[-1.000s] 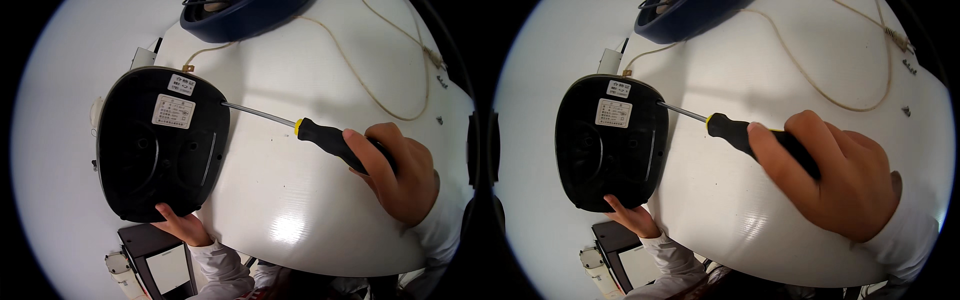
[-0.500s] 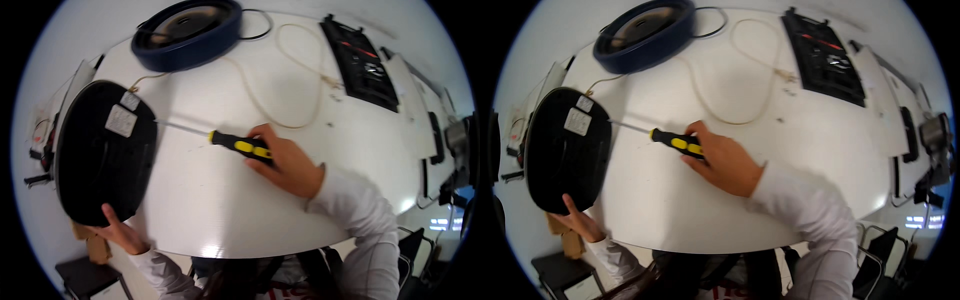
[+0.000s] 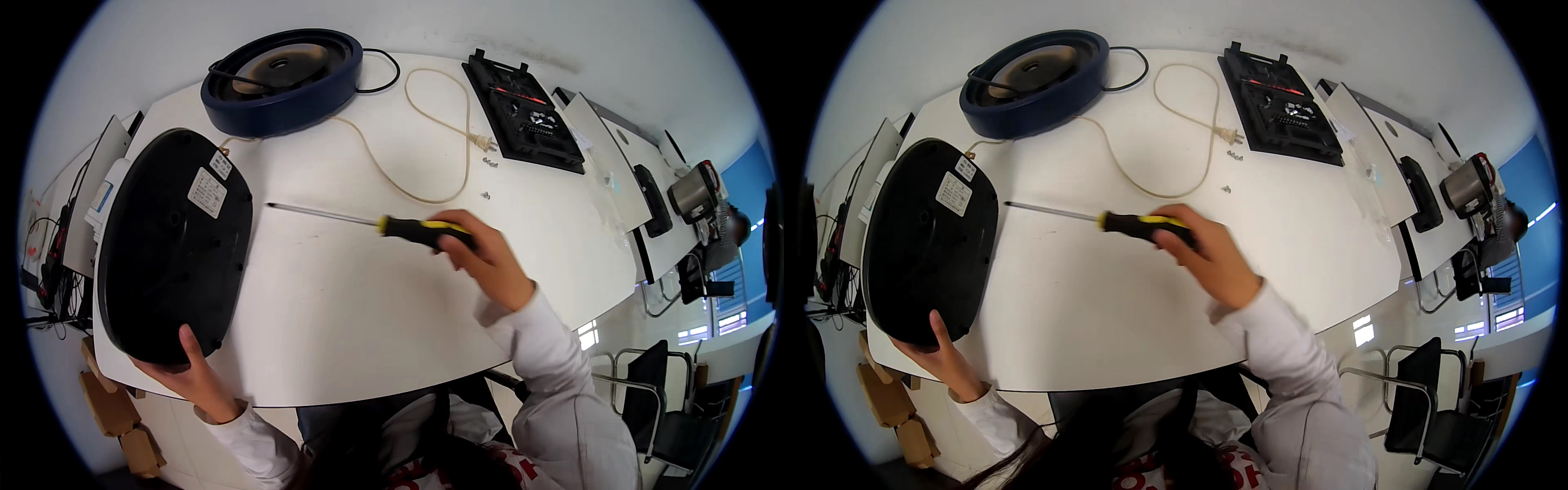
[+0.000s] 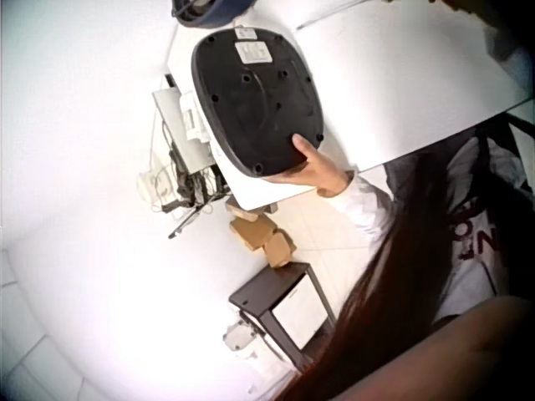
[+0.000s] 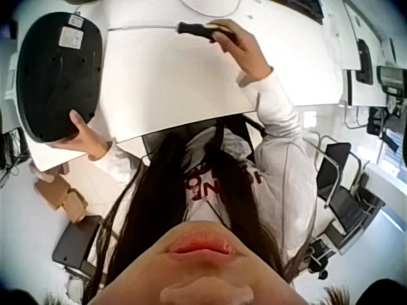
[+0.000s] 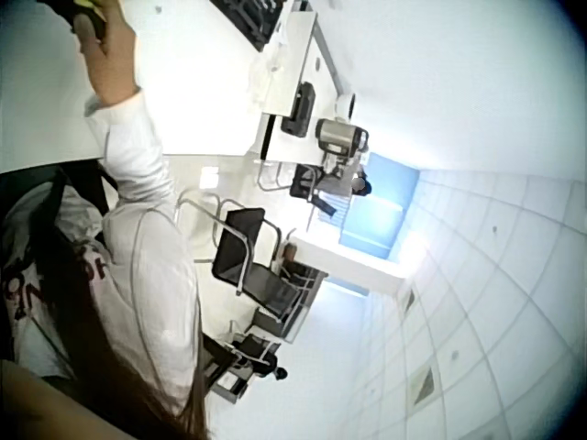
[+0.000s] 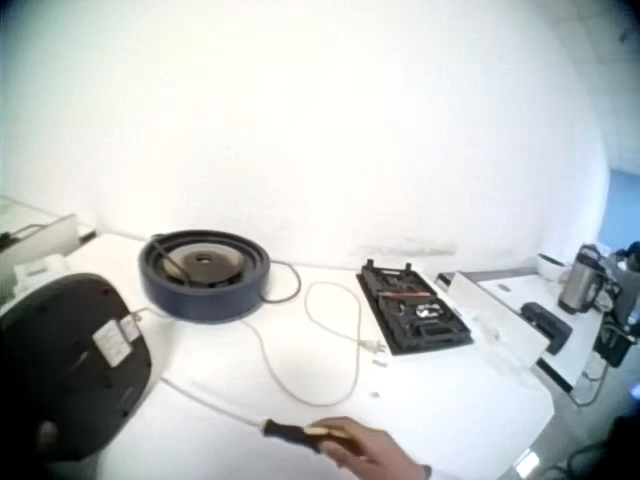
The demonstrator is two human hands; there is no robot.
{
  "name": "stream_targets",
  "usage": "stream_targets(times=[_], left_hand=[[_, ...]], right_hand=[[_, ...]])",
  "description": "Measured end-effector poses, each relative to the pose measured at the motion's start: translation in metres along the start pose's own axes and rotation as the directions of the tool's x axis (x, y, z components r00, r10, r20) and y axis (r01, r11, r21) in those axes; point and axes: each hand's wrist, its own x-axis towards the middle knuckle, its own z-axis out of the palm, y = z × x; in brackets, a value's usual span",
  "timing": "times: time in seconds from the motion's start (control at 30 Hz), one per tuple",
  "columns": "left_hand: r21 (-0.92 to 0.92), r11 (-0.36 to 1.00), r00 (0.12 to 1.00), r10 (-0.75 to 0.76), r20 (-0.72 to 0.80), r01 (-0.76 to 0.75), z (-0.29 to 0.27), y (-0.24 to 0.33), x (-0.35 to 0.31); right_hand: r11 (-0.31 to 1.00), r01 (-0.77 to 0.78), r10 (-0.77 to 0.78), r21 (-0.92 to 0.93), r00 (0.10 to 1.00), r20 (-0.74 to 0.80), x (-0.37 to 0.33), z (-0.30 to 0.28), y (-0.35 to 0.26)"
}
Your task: The person uses a screwdriver to tighten screws on the underside of a black fan base, then attaches the white fan motor assembly to the base and secures it with additional screws. The person handles the fan base, motor assembly, and screws throughout the process.
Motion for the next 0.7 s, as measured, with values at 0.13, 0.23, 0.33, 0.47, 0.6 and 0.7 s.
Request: stream_targets(times=[0.13,0.23,0.33,0.47,0.6,0.7], left_hand=[[-0.049,0.999,1.000,0.005,0.031,-0.003,-0.001,0.003,-0.003],[-0.083,0.996,0.998,-0.032,0.045,0.036,-0.002,0.007,-0.004],[-0.087,0.995,0.998,-0.043,0.050,0.047,-0.002,0.007,-0.005],[-0.063,0.997,0.998,-0.039,0.051,0.042,-0.001,0.006,-0.004],[-0.070,0.997,0.998,-0.038,0.053,0.042,-0.002,0.005,-0.006],[-0.104,0.993,0.998,-0.045,0.051,0.050,-0.003,0.003,-0.005]], right_hand=[[0.993,-0.005,-0.037,-0.120,0.938,-0.343,-0.065,-0.045,0.032],[0.970,-0.017,-0.121,-0.243,0.833,-0.540,-0.107,-0.084,0.072],[0.990,-0.060,-0.035,-0.130,0.777,-0.628,-0.130,-0.109,0.092],[0.990,-0.072,-0.025,-0.123,0.762,-0.647,-0.132,-0.122,0.093],[0.991,-0.071,-0.022,-0.117,0.761,-0.649,-0.137,-0.125,0.096],[0.998,-0.042,-0.002,-0.049,0.737,-0.676,-0.136,-0.125,0.095]])
